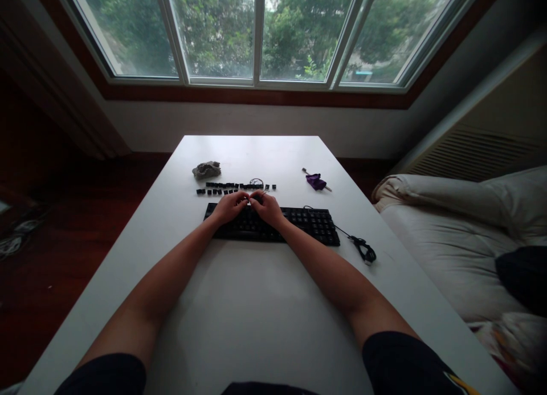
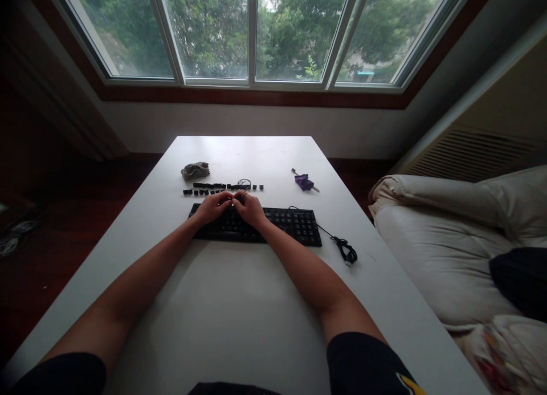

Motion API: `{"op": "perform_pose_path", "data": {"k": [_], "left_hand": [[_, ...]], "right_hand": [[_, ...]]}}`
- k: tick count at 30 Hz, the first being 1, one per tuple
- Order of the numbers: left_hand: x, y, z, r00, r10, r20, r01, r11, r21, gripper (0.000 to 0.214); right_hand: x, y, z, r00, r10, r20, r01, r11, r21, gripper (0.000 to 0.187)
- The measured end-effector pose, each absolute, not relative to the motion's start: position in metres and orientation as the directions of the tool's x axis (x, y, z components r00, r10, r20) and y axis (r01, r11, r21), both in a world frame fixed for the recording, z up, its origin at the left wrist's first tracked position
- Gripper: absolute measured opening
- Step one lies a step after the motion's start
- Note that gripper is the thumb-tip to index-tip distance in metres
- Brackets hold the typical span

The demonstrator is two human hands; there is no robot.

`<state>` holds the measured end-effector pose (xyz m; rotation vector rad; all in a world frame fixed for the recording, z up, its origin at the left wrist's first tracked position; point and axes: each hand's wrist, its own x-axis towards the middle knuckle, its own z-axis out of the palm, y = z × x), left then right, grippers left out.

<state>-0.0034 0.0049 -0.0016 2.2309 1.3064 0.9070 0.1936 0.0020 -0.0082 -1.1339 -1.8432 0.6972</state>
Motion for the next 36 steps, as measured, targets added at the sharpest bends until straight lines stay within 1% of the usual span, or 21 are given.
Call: {"op": "perform_pose_path", "data": {"k": [10, 18, 36], "left_hand": [[-0.0023, 0.0034, 0.0010, 0.353, 0.878, 0.323, 0.624, -0.478, 0.618, 0.025], [-0.0018, 0.0036, 0.0010, 0.363, 0.877, 0.315, 0.620, -0.480, 0.621, 0.025], [-0.0016, 0.0030, 0.0023, 0.368, 0.876, 0.311, 0.634, -0.481, 0.605, 0.025]], "right_hand": [[0.1935, 0.0001, -0.0048, -0.241, 0.906, 0.348, 0.430, 0.421, -0.799, 0.022], [0.1935, 0.0016, -0.0073, -0.240, 0.906, 0.350, 0.460, 0.423, -0.780, 0.023], [0.1938, -0.0013, -0.0037, -0.239, 0.911, 0.337, 0.442, 0.411, -0.797, 0.021]]}}
